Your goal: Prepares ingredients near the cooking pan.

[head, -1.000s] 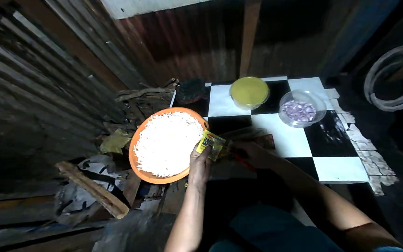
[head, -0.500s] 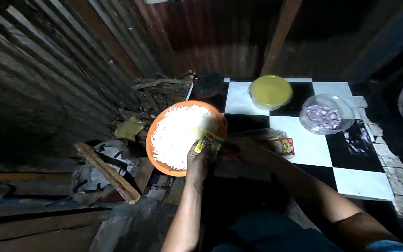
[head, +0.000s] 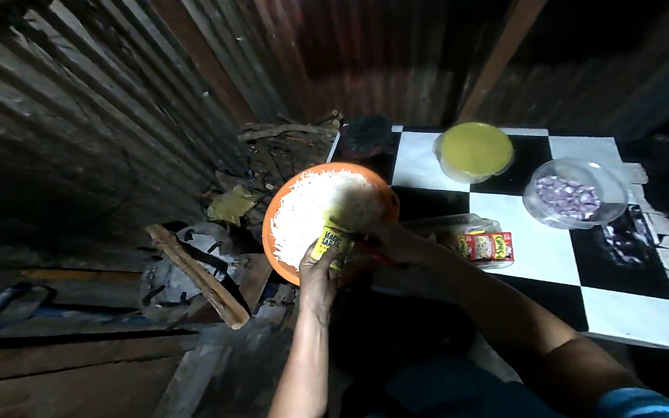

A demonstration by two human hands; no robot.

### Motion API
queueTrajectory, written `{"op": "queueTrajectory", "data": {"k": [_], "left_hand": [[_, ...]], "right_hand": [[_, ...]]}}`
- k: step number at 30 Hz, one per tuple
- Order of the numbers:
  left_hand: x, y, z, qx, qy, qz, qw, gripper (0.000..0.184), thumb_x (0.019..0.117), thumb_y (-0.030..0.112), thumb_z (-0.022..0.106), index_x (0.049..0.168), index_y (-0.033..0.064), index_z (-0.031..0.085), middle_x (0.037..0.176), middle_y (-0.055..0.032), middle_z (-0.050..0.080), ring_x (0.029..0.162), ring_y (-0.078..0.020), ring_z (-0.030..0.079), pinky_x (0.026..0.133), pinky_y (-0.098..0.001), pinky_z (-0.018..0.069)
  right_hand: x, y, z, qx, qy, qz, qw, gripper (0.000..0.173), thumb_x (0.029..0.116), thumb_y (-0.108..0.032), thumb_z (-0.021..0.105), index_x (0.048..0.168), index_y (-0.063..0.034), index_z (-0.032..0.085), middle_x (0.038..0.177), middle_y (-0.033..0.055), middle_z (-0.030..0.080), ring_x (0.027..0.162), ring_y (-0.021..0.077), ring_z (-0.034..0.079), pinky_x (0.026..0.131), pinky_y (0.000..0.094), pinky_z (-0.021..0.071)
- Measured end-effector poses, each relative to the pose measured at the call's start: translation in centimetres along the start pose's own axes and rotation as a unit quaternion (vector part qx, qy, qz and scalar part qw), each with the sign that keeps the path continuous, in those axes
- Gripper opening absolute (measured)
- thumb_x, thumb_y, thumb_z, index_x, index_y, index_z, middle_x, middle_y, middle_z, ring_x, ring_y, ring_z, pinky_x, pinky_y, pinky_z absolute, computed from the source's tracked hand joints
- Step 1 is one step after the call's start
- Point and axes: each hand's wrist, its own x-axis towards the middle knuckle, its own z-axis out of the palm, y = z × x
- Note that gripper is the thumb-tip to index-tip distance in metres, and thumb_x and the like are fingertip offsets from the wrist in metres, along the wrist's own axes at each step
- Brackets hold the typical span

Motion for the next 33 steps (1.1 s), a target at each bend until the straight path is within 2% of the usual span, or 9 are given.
{"op": "queueTrajectory", "data": {"k": [5,8,12,16,20,24,27,30,33], "left_hand": [[-0.3,0.3,-0.5,-0.025,-0.001,-0.015,1.000,0.022,0.0995,-0.003,0.055,0.122,-0.0015,0.057,0.099,-0.0119,0.072,0.084,-0.0191,0.072,0.074,-0.0366,0.0633],[-0.2,0.5,-1.2,-0.056,-0.003,-0.024,0.998,0.023,0.1014,-0.002,0.052,0.124,-0.0007,0.055,0.104,-0.0129,0.071,0.090,-0.0215,0.072,0.080,-0.0400,0.0631],[-0.2,1.5,-1.7,-0.093,0.013,-0.058,0.994,0.027,0.1036,0.000,0.049,0.130,0.0041,0.051,0.109,-0.0137,0.071,0.094,-0.0232,0.073,0.082,-0.0420,0.0630],[0.0,2.5,-1.3,-0.115,0.051,-0.096,0.987,0.025,0.1054,0.003,0.046,0.130,0.0074,0.050,0.107,-0.0146,0.069,0.089,-0.0249,0.073,0.076,-0.0415,0.0634],[0.1,2.9,-0.8,-0.137,0.057,-0.115,0.982,0.023,0.1064,0.007,0.046,0.129,0.0093,0.050,0.108,-0.0137,0.069,0.089,-0.0243,0.072,0.076,-0.0405,0.0632],[0.0,2.8,-0.7,-0.150,0.053,-0.122,0.980,0.023,0.1062,0.007,0.045,0.129,0.0085,0.050,0.108,-0.0153,0.069,0.088,-0.0254,0.072,0.076,-0.0414,0.0632],[-0.3,2.9,-1.0,-0.156,0.045,-0.118,0.980,0.026,0.1057,0.004,0.044,0.131,0.0092,0.048,0.110,-0.0155,0.068,0.092,-0.0270,0.072,0.080,-0.0446,0.0623],[-0.6,3.0,-1.5,-0.147,0.036,-0.115,0.982,0.027,0.1058,0.004,0.044,0.131,0.0101,0.049,0.109,-0.0134,0.069,0.092,-0.0246,0.072,0.080,-0.0425,0.0621],[-0.3,2.6,-1.6,-0.133,0.020,-0.101,0.986,0.025,0.1047,0.003,0.047,0.128,0.0094,0.053,0.109,-0.0104,0.070,0.094,-0.0205,0.071,0.081,-0.0390,0.0613]], "right_hand": [[-4.7,0.5,-1.1,-0.069,0.003,0.066,0.995,0.037,0.1023,-0.025,0.063,0.135,-0.0088,0.061,0.120,0.0175,0.068,0.110,0.0322,0.066,0.098,0.0548,0.0512],[-10.8,4.3,-2.3,-0.067,0.157,0.092,0.981,0.037,0.0987,-0.027,0.068,0.132,-0.0124,0.065,0.111,0.0129,0.071,0.100,0.0272,0.069,0.092,0.0520,0.0561],[-20.1,13.6,-3.0,-0.041,0.409,0.211,0.887,0.051,0.0946,-0.037,0.071,0.133,-0.0044,0.063,0.107,0.0196,0.071,0.094,0.0307,0.070,0.086,0.0547,0.0570],[-27.2,21.6,-2.5,-0.081,0.407,0.411,0.812,0.052,0.0936,-0.021,0.072,0.138,0.0031,0.057,0.121,0.0351,0.064,0.114,0.0540,0.061,0.097,0.0743,0.0436],[-28.6,24.4,-1.9,-0.125,0.332,0.490,0.796,0.066,0.0868,-0.020,0.082,0.142,0.0023,0.053,0.134,0.0414,0.052,0.127,0.0606,0.049,0.103,0.0735,0.0403],[-28.2,24.0,-2.6,-0.127,0.258,0.511,0.810,0.080,0.0792,-0.020,0.090,0.146,-0.0030,0.051,0.143,0.0407,0.045,0.133,0.0601,0.044,0.105,0.0734,0.0392],[-26.7,20.4,-3.7,-0.180,0.266,0.498,0.805,0.075,0.0868,-0.025,0.083,0.150,-0.0023,0.049,0.147,0.0396,0.043,0.132,0.0631,0.042,0.097,0.0799,0.0398],[-22.1,12.8,-4.5,-0.188,0.347,0.348,0.850,0.051,0.0999,-0.026,0.067,0.140,0.0042,0.057,0.137,0.0387,0.053,0.126,0.0591,0.052,0.100,0.0759,0.0407],[-14.6,6.2,-3.9,-0.125,0.336,0.172,0.918,0.039,0.1023,-0.018,0.063,0.135,0.0045,0.061,0.128,0.0293,0.063,0.117,0.0444,0.063,0.101,0.0614,0.0496]]}}
